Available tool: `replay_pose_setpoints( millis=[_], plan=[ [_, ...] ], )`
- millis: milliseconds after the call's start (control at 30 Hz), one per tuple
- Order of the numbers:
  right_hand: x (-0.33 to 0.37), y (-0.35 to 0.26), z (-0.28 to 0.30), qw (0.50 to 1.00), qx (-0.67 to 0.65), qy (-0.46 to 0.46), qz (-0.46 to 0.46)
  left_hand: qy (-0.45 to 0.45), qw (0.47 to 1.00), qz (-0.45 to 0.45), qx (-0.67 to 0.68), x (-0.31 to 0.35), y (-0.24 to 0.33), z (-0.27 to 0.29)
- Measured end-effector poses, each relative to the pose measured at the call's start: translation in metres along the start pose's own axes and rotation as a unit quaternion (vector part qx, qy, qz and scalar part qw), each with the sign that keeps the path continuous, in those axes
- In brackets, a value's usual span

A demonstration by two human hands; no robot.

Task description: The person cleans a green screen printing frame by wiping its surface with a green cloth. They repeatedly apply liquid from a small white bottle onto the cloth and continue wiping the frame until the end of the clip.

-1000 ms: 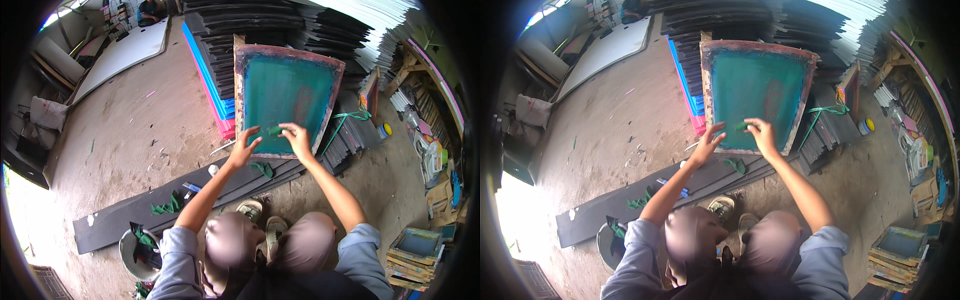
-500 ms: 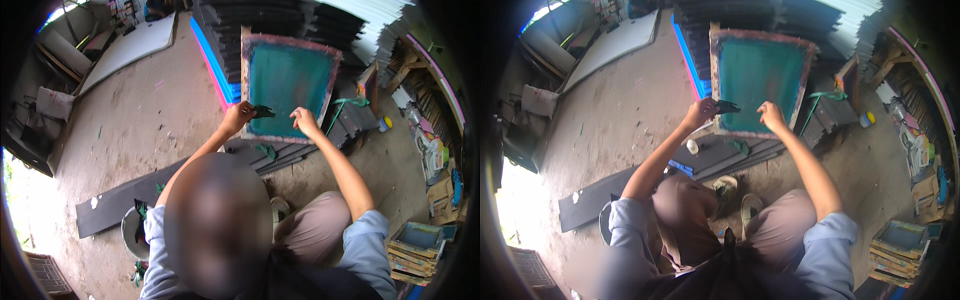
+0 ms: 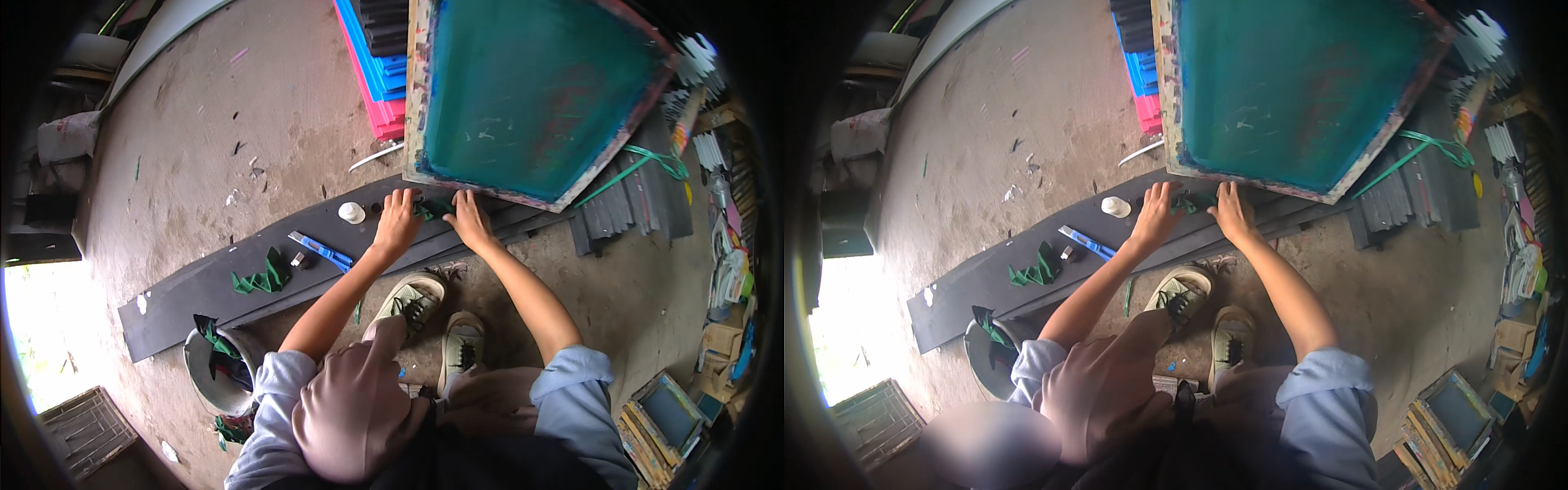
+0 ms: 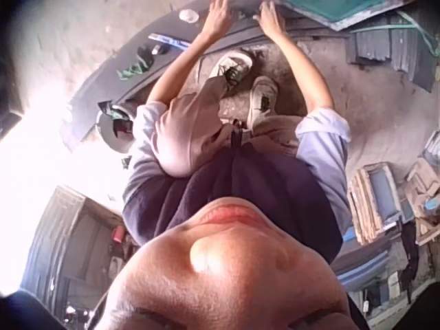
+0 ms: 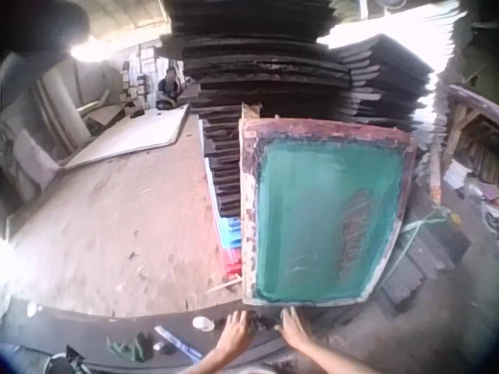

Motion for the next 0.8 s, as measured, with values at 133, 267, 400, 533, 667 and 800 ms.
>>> replay_pose_setpoints(
  millis=[133,267,400,533,667,800],
  plan=[
    [-0.009,0.026,-0.001,0.988,-0.054,0.138,0.052,0.002,0.994,0.005,0.110,-0.001,0.005,-0.009],
    [-0.019,0.036,-0.008,0.915,-0.397,-0.022,-0.062,0.012,0.977,0.002,0.214,-0.008,0.013,0.007],
    [-0.009,-0.017,0.012,0.806,-0.555,-0.156,-0.133,0.019,0.868,0.132,0.477,-0.012,-0.007,0.007],
    [-0.007,-0.046,0.018,0.835,-0.518,-0.174,-0.062,0.029,0.854,0.161,0.495,-0.018,-0.008,0.016],
    [-0.013,-0.051,0.031,0.876,-0.472,-0.100,-0.006,0.099,0.852,0.168,0.487,-0.020,-0.013,0.031],
    [-0.018,-0.062,0.047,0.876,-0.471,-0.101,-0.025,0.132,0.878,0.189,0.421,-0.020,-0.008,0.056]
  ],
)
Point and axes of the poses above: each hand's wrist, its own x-axis away from the middle knuckle, its own z-axis out of the back of the hand, y = z × x, the point moved 7 cm from there along -x, towards the middle knuckle, and after that the axes turned 3 degrees about x, right-handed, at the moved point
